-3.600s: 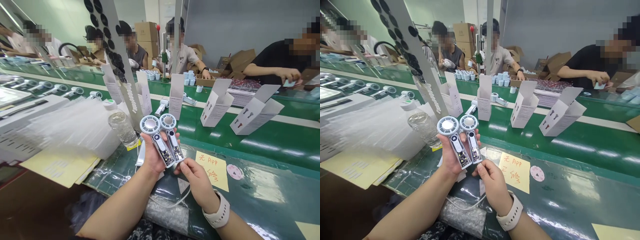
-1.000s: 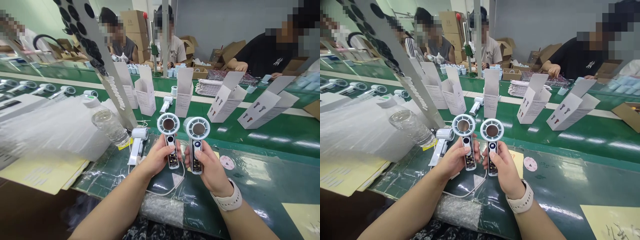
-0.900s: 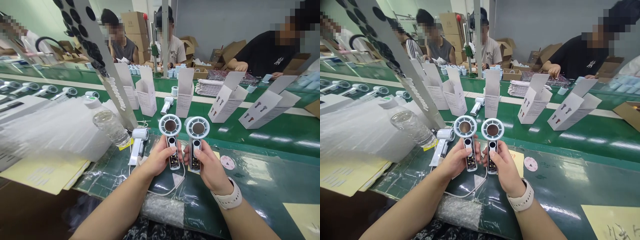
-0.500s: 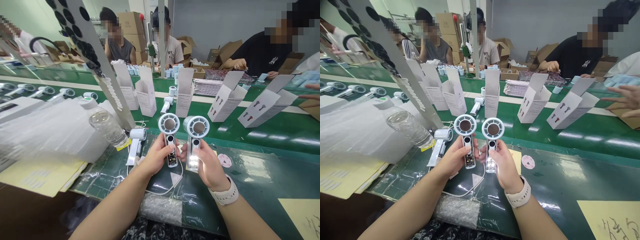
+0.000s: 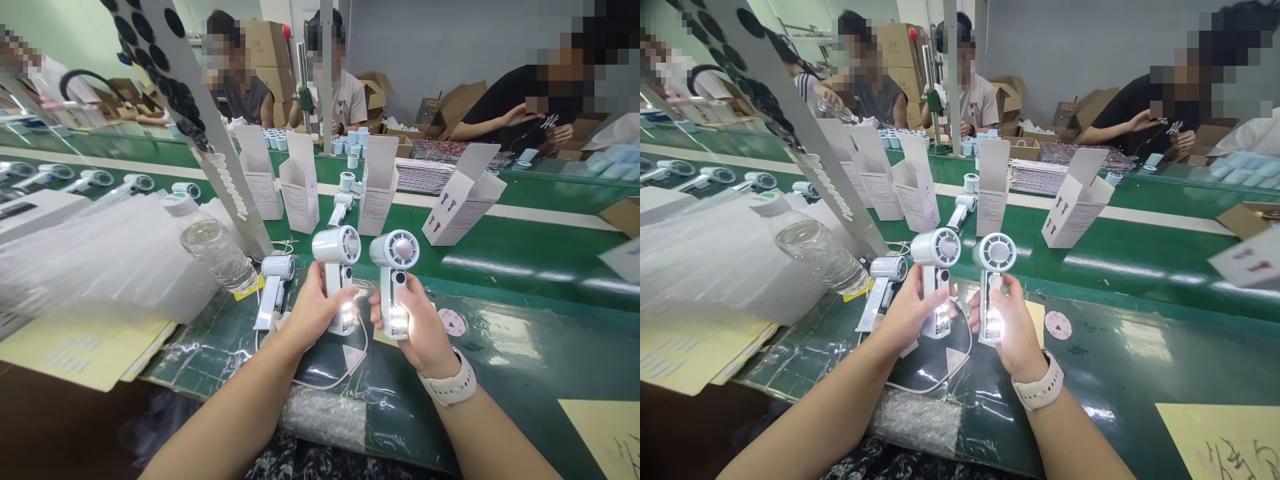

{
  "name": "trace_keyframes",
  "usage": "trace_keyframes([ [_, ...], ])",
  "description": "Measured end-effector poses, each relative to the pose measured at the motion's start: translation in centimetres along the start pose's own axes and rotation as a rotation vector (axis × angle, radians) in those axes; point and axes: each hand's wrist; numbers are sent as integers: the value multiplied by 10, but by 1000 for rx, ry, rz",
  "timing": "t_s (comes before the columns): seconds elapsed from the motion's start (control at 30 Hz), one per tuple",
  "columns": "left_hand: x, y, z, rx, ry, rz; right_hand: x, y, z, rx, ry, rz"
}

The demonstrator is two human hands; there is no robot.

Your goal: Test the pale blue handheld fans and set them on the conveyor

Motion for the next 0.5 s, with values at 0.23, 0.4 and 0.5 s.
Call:
trace_keyframes([
  [0.23, -2, 1, 2, -167, 89, -48, -6, 2, -3, 156, 56, -148],
  [0.4, -5, 4, 6, -160, 196, -144, -7, 3, 0, 162, 20, -80],
  [0.5, -5, 1, 7, -203, 231, -139, -4, 5, 1, 142, -58, -2],
])
Point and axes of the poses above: each hand's wrist, its own x-axis towards the middle knuckle, its own z-axis out of the back of the hand, y = z × x, and after that the axes turned 9 degrees about x, right-handed
